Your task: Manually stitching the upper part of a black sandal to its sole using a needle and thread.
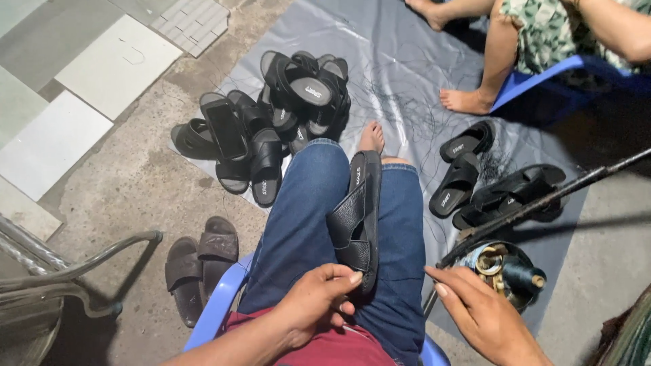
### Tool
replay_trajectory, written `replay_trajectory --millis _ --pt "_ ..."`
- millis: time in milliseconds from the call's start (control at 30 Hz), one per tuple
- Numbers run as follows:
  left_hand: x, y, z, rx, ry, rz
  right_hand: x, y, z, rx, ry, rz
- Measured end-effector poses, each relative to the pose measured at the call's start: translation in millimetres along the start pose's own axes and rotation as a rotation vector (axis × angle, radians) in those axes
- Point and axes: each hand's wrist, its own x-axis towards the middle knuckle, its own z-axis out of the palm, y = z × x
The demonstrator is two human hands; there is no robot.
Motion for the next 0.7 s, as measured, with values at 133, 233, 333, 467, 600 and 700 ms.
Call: replay_trajectory --millis 133,233,333,467,600,700 --pt "8.3 -0.1 4.7 -0.055 0.0 -0.079 11.4 -32.3 -5.8 0.022 0.078 -0.322" --pt "9.5 5.5 6.2 -0.098 0.039 -0.093 25.5 -39.0 -6.1 0.002 0.047 -0.403" --pt "15.8 1.8 4.4 -0.131 0.034 -0.079 35.9 -43.3 -9.5 -0.015 -0.035 -0.465" --pt "13.9 5.0 4.0 -0.123 0.016 -0.116 45.4 -40.7 -8.7 -0.096 -0.021 -0.521" --pt "8.1 9.3 5.9 -0.108 0.043 -0.13 47.6 -42.6 -8.5 -0.062 -0.041 -0.515" --pt "7.2 8.6 6.3 -0.123 0.042 -0.106 48.5 -42.8 -6.9 -0.074 -0.052 -0.505"
